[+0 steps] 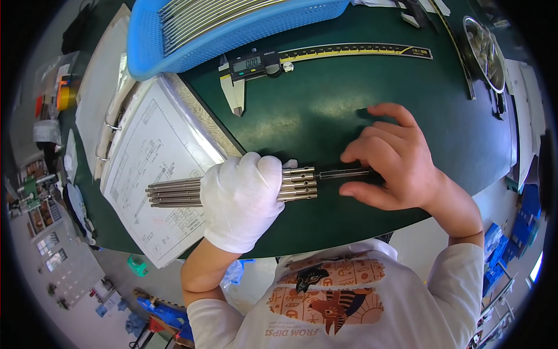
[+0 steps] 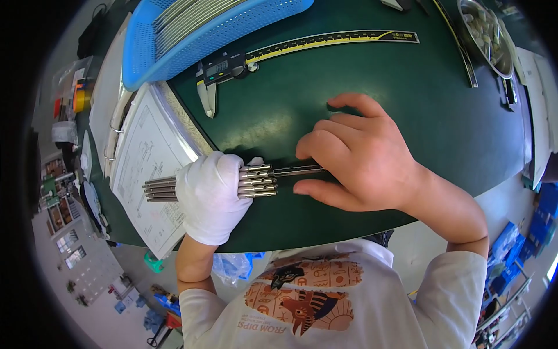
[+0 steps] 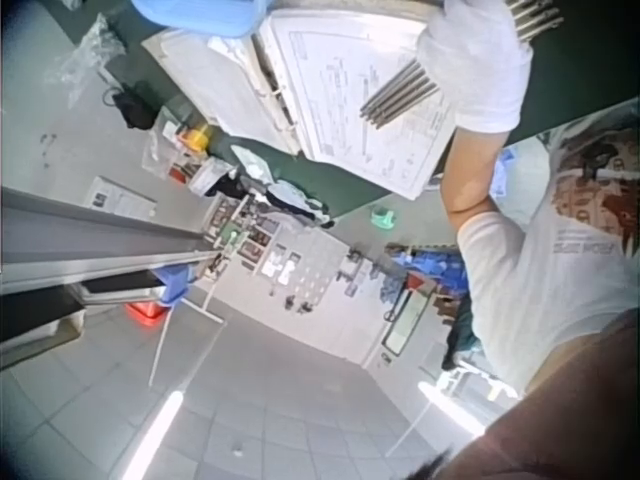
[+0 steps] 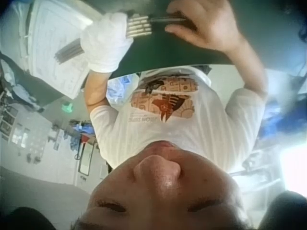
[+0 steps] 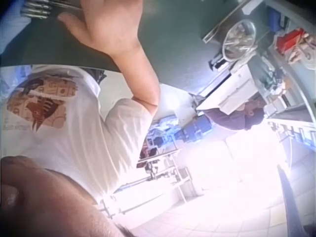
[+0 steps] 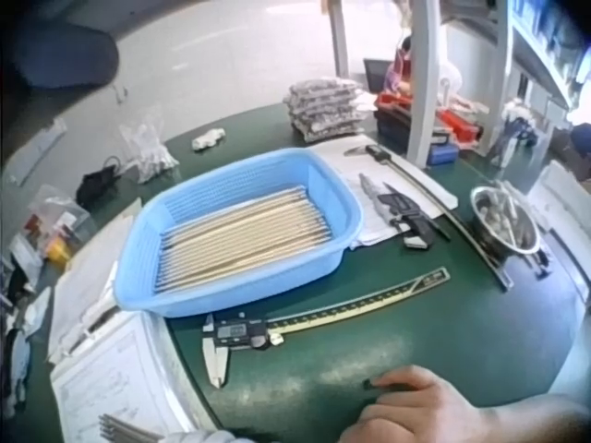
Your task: Inspecting and measuring metal rods using a digital caliper at a manufacturing workbench.
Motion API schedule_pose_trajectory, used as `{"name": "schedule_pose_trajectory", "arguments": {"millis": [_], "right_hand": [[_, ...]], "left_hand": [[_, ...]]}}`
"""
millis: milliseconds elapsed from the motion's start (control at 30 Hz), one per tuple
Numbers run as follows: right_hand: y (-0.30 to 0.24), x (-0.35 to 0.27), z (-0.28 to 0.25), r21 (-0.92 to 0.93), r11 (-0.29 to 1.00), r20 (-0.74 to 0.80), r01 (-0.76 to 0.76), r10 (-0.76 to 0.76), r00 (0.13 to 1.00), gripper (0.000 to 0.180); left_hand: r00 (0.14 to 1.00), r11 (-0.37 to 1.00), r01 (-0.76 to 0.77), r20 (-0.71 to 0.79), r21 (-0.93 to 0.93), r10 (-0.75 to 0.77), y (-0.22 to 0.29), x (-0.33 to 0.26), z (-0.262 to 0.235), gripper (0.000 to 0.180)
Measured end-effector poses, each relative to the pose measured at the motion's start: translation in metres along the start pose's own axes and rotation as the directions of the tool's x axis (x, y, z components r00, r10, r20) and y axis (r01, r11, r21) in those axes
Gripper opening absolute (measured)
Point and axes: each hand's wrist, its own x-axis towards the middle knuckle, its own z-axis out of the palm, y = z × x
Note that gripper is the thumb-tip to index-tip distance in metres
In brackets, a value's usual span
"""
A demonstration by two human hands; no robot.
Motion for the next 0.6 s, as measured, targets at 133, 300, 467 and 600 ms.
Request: {"name": "schedule_pose_trajectory", "arguments": {"millis": [133,300,467,600], "right_hand": [[0.0013,-0.0035,0.0047,-0.075,0.995,-0.051,0.067,-0.071,0.996,0.026],[0.0018,-0.0012,0.0033,-0.05,0.997,-0.027,0.051,-0.052,0.998,0.025],[0.0019,-0.0032,0.0035,-0.094,0.993,-0.058,0.074,-0.08,0.995,0.024],[0.002,-0.0012,0.0035,-0.087,0.994,-0.02,0.064,-0.066,0.998,0.023]], "left_hand": [[1.0,1.0,-0.007,-0.008,0.003,0.007,-0.0002,0.0011,-0.001,0.031],[1.0,1.0,-0.013,0.007,-0.017,0.013,-0.0011,0.0009,-0.0007,0.03],[1.0,1.0,-0.004,0.005,-0.017,0.005,-0.0007,0.001,-0.0013,0.03],[1.0,1.0,-0.003,-0.018,-0.022,0.003,-0.0001,0.0006,0.0004,0.029]]}}
